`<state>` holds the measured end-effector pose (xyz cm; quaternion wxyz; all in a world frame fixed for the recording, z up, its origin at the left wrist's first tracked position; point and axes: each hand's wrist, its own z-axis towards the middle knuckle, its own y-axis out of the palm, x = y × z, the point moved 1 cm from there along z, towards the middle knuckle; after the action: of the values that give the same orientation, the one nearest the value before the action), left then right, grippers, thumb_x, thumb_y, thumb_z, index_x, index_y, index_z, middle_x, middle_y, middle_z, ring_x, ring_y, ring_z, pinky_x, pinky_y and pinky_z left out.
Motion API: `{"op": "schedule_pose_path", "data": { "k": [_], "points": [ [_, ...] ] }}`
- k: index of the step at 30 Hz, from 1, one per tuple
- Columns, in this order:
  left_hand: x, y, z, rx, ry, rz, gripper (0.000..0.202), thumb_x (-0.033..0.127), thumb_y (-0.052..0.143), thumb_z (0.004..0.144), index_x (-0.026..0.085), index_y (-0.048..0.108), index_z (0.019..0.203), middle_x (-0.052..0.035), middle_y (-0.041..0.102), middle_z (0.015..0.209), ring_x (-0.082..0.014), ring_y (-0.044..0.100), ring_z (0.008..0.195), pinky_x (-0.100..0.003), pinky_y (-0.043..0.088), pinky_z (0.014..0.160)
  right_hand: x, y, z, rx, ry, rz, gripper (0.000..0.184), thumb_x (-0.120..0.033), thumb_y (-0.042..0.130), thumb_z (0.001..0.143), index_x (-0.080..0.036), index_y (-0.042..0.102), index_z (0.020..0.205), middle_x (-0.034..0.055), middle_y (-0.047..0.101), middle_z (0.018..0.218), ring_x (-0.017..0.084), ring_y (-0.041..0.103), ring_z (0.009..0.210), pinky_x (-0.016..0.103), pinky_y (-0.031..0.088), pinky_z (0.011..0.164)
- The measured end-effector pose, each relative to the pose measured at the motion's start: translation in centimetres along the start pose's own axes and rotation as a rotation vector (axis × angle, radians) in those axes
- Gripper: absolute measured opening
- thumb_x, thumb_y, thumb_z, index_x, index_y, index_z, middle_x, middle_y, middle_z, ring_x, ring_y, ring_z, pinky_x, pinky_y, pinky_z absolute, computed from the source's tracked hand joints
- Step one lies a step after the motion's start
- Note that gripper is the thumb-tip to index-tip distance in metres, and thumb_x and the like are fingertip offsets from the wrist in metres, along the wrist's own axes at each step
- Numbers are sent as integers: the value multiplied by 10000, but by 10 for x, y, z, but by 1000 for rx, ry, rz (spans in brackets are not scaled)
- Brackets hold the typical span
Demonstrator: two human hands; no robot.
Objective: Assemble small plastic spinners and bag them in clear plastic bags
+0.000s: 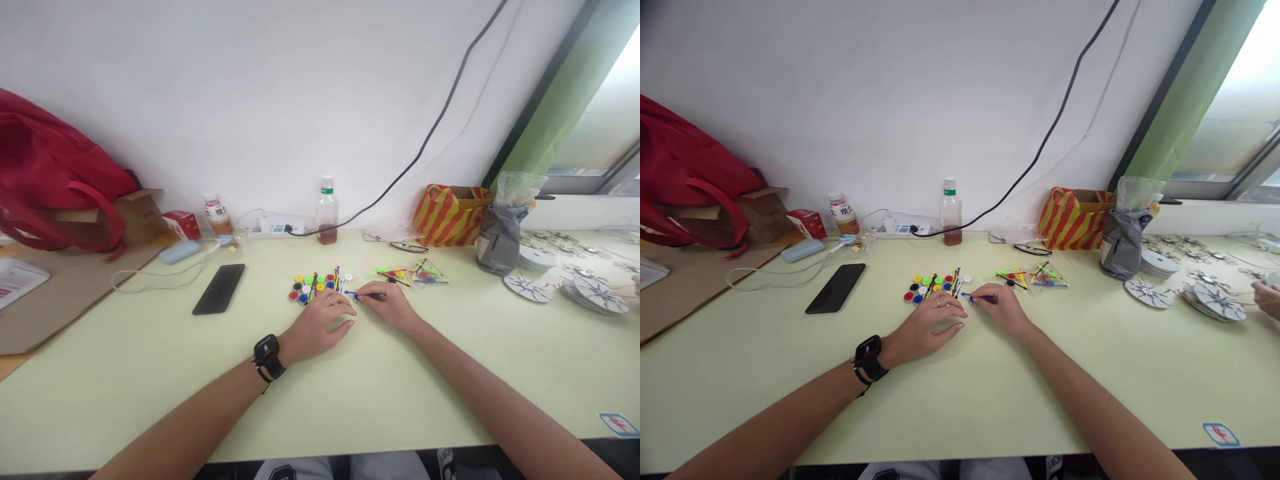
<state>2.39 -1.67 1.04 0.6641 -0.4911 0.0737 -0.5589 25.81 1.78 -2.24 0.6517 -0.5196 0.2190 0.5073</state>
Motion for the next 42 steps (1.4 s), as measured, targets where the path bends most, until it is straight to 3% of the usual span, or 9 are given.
{"op": "schedule_pose_path", "data": {
  "k": [9, 20, 28, 39, 42],
  "points": [
    [1, 0, 0, -4, 4, 1, 139, 201, 645, 964, 248, 718, 1072, -57, 712, 1084, -245, 599, 1143, -435, 466, 1055, -4, -2, -3, 80, 0, -95, 213, -301, 683, 925, -257, 825, 1078, 79, 814, 1093, 280, 764, 1027, 429, 609, 924],
    [1, 0, 0, -13, 0, -1, 114, 213, 648, 965, 251, 730, 1033, -53, 716, 1082, -241, 600, 1142, -441, 466, 1063, -1, 1, -4, -30, -177, -207, 218, -218, 619, 963, -253, 831, 1003, 74, 808, 1061, 252, 752, 987, 397, 612, 871],
    [0, 0, -1, -7, -6, 26, 118, 193, 639, 964, 248, 731, 1013, -51, 720, 1084, -243, 597, 1148, -447, 464, 1071, -1, -3, -13, -58, -219, -361, 226, -278, 662, 964, -299, 820, 1125, 81, 775, 1204, 291, 721, 1117, 441, 593, 949],
    [2, -2, -1, 1, -11, 15, 129, 202, 622, 975, 250, 739, 1000, -53, 721, 1067, -240, 603, 1132, -454, 465, 1067, -3, 0, -13, -19, -233, -426, 171, -310, 701, 944, -280, 812, 1071, 102, 735, 1194, 295, 664, 1145, 471, 552, 998],
    [2, -4, 0, 11, -12, 13, 127, 210, 622, 975, 252, 741, 990, -56, 719, 1056, -247, 601, 1138, -465, 467, 1073, -10, -7, -14, 7, -252, -409, 243, -351, 706, 943, -272, 770, 1164, 104, 713, 1188, 289, 642, 1144, 459, 536, 1002]
  ]
}}
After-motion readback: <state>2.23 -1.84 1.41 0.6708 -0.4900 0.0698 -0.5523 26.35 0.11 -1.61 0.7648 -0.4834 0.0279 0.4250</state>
